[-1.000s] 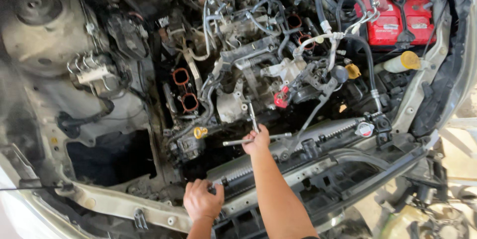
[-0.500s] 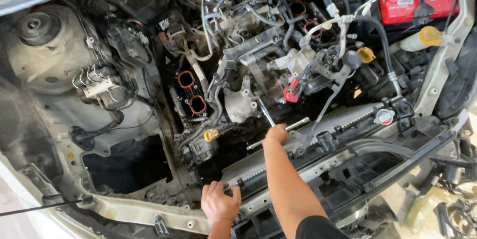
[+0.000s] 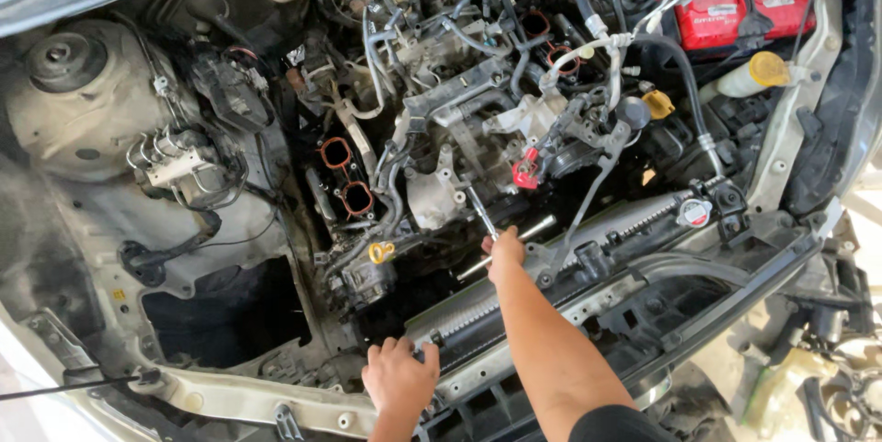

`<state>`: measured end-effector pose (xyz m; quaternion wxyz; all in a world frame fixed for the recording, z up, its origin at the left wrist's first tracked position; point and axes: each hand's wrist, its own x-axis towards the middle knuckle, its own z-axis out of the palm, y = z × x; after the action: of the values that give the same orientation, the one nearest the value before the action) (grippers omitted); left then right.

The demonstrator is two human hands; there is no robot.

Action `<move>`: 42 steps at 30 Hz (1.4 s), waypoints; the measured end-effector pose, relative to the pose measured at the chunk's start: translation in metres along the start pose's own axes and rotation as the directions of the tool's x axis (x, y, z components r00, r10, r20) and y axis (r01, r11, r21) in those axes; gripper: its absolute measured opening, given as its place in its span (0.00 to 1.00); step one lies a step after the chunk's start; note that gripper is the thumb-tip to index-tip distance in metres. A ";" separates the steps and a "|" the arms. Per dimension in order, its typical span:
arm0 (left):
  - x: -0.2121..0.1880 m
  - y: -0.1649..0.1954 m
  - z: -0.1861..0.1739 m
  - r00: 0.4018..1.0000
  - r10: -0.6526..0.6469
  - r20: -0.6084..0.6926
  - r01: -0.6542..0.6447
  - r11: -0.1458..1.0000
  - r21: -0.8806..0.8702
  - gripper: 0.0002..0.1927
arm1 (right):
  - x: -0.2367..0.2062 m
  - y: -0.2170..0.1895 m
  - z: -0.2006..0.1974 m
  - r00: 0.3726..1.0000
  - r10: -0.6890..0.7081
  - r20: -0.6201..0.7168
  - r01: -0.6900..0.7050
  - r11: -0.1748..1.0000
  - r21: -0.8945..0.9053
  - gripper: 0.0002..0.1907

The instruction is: The person works in the open engine bay of a car with the hood raised, using a socket wrench with an extension to loosen and remove bolts from a component at the front of the engine. They reposition the wrench repeatedly, hold parts steady with the other hand, and at the end hold the removed bolt and socket extension.

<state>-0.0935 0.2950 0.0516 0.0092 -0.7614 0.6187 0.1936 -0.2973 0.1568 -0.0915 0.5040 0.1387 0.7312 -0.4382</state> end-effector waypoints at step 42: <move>0.199 0.136 0.160 0.256 0.754 0.605 0.918 0.006 -0.397 0.19 | -0.015 0.040 -0.019 0.816 -0.567 -0.111 0.383 0.675 -0.630 0.57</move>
<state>-0.2362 0.1174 -0.1268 -0.1346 -0.2452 0.0110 0.9600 -0.2763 0.1987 -0.0963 0.2720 -0.1549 0.9062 -0.2843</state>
